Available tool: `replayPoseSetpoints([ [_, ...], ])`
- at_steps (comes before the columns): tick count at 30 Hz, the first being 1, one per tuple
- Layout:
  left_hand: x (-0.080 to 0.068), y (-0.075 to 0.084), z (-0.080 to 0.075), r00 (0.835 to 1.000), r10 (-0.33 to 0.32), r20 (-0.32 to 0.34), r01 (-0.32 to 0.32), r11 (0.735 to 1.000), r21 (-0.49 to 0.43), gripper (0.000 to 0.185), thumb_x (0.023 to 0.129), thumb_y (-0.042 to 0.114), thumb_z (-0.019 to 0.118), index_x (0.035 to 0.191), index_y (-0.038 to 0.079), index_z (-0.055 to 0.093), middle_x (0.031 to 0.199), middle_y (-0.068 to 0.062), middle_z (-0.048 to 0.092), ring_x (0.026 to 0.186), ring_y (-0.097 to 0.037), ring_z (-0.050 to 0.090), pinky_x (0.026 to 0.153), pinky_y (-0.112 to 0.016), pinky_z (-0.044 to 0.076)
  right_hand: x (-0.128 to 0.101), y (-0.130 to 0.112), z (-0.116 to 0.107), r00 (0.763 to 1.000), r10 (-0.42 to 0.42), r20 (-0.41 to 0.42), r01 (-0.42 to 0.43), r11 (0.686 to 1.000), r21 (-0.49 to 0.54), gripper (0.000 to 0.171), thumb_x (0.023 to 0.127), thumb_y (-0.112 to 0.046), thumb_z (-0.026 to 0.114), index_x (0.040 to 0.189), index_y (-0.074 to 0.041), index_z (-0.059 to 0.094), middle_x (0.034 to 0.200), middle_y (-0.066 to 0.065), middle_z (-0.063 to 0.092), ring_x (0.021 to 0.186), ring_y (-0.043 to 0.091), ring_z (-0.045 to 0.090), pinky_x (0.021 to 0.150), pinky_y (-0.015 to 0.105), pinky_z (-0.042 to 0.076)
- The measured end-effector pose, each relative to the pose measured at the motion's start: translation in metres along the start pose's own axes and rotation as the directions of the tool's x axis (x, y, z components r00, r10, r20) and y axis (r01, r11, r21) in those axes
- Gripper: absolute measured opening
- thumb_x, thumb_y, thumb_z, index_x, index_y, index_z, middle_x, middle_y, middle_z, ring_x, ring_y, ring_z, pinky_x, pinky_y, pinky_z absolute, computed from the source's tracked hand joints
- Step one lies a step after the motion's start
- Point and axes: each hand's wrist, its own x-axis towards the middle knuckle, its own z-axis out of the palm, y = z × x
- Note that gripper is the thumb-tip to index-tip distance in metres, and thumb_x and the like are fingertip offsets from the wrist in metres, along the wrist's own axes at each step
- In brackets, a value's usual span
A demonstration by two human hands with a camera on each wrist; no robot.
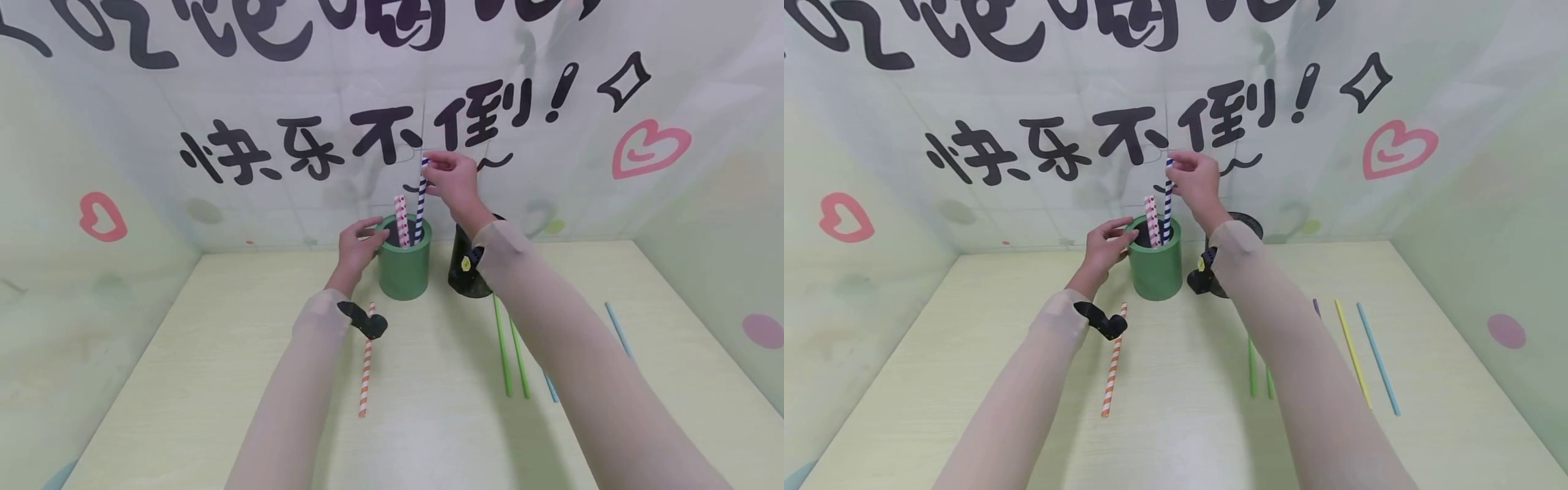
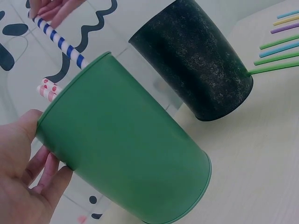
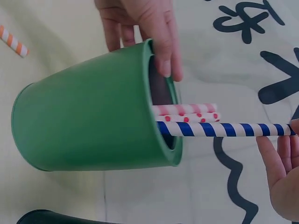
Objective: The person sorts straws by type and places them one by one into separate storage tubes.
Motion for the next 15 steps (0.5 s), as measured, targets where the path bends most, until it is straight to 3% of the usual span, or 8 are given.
replayPoseSetpoints([
  [15,0.000,0.001,-0.001,1.000,-0.006,-0.001,0.006,1.000,0.013,0.038,0.083,0.016,0.068,0.120,0.012,0.061,0.115,-0.014,0.050,0.101,-0.023,0.052,0.078,-0.028,0.052,0.000,0.031,0.006,0.994,0.050,0.099,-0.038,0.991,-0.126,0.028,0.082,0.000,0.063,0.110,-0.003,0.063,0.094,0.009,0.056,0.086,0.018,0.056,0.069,0.026,0.055],
])
